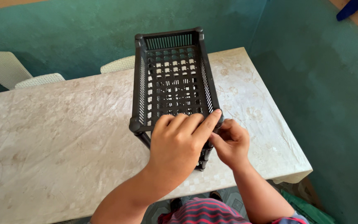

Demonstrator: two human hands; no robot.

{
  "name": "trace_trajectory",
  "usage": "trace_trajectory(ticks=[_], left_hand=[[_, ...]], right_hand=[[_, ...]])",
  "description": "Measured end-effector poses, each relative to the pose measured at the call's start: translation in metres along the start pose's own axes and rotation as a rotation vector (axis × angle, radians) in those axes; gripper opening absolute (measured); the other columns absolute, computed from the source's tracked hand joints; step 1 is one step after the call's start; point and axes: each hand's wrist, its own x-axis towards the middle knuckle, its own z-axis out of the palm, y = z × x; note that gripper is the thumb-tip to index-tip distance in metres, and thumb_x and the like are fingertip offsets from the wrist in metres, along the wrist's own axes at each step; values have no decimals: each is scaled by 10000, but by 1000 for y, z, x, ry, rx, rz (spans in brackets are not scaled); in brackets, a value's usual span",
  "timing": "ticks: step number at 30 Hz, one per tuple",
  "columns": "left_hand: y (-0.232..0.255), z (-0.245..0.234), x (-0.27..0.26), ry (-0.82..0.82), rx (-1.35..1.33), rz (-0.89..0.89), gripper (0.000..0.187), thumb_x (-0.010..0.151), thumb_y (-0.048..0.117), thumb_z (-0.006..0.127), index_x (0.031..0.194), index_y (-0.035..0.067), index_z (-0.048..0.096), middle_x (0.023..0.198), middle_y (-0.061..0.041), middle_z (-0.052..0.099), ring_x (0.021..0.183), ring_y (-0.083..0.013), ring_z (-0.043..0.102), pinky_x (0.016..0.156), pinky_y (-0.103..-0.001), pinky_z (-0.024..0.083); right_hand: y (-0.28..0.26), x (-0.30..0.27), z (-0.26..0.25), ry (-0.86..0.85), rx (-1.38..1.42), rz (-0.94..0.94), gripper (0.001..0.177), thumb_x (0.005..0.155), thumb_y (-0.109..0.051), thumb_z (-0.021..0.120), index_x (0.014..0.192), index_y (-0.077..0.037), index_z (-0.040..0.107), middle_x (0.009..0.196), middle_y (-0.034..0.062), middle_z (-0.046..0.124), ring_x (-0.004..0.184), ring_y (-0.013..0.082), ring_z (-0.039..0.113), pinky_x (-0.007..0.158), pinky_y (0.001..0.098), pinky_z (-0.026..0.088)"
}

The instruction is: The person assembles a two-tier plastic storage rack by inserting black cylindrical legs into the corner holes of two perforated trays. They connect the trays with the legs to form a stable two-level rack and place it on the table.

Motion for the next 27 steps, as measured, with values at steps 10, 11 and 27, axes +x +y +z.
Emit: trace_trajectory(ticks=[10,11,27], left_hand=[[3,-2,0,-13,10,-3,428,894,140,658,1318,108,709,882,21,620,795,-155,597,749,-345,426],[3,-2,0,-20,19,1,425,892,140,659,1313,108,710,873,19,616,789,-158,596,744,-348,425],[9,0,-3,1,46,8,389,920,163,655,1298,84,698,860,-10,597,804,-180,600,767,-353,458]], right_hand=[[6,-6,-6,3,126,43,344,921,-115,809,1089,-11,528,970,23,646,854,82,619,710,260,520],[8,-9,-1,104,70,27,316,940,-99,801,1022,-30,504,933,25,646,803,75,614,660,252,509],[32,-18,-2,-138,253,45,323,1099,-289,625,1140,27,675,959,20,687,838,66,590,717,253,491]])
